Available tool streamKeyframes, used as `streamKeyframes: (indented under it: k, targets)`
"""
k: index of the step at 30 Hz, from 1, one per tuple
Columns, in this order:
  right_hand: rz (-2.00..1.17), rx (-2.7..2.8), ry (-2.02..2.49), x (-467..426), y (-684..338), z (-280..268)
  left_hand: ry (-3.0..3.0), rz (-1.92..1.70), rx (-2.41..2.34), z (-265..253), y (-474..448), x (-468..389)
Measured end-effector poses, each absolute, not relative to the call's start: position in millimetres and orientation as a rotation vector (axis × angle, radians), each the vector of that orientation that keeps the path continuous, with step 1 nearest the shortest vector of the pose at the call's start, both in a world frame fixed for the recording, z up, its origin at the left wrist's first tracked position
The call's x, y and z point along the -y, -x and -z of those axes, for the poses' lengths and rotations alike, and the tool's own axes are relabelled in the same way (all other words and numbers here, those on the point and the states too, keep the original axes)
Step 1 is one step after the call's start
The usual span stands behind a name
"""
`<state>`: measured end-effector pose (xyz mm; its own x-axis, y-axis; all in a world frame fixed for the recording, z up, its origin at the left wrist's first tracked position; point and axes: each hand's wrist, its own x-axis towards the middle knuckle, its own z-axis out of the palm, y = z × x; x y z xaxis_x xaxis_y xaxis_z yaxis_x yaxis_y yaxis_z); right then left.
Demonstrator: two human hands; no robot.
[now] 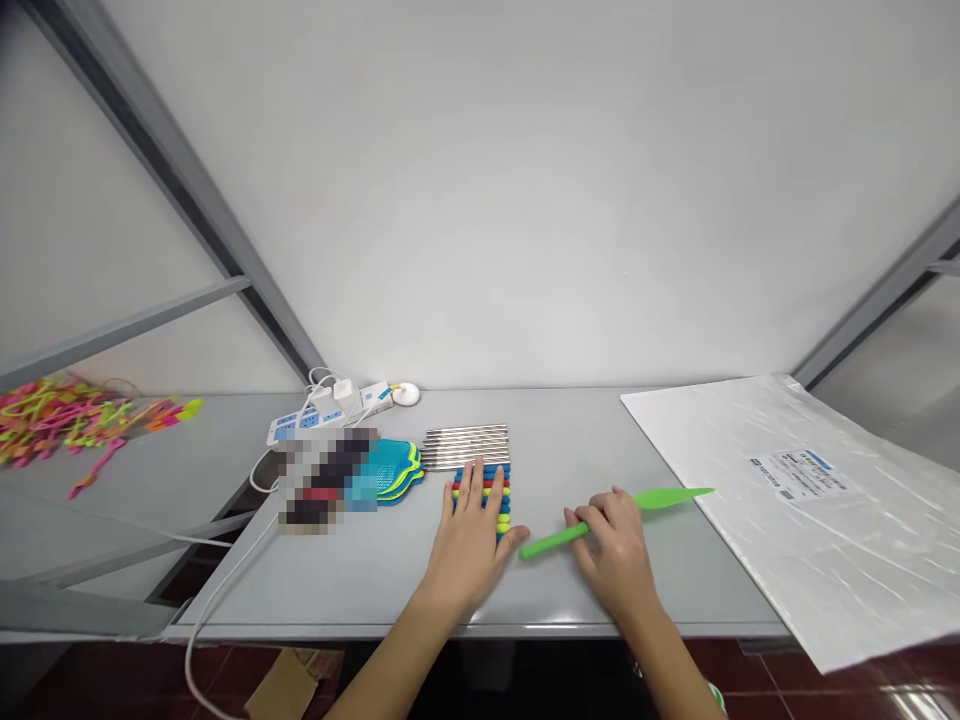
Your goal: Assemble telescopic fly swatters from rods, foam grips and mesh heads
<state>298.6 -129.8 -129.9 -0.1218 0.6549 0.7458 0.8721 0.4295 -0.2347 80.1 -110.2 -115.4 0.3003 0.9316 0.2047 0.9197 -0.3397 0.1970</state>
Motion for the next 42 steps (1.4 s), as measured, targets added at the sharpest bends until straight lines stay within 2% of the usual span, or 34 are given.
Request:
streamKeyframes:
  k: [4, 10, 18, 23, 31, 37, 42]
  targets:
    - [0.183, 1.835, 1.303, 136, -301, 135, -2.452, -0.365, -1.815, 114, -83, 98]
    - [0.213, 1.589, 1.605, 134, -303, 141, -2.395, -0.250, -1.862, 117, -84, 85]
    - [-0.298, 1.515, 1.763, 127, -304, 128, -2.365, -0.168, -1.843, 113, -84, 70]
    - [-0.337, 1.395, 1.842, 126, -302, 121, -2.355, -0.205, -1.843, 113, -85, 60]
    - [-0.266, 1.422, 1.717, 79, -301, 57, -2.351, -0.224, -1.839, 111, -85, 51]
    - [-0.522, 1.582, 1.686, 10, -288, 0, -2.351, -0.314, -1.831, 116, -84, 50]
    - [-0.604, 1.779, 1.676, -30, -262, -9, -2.339, -0.322, -1.823, 117, -84, 51]
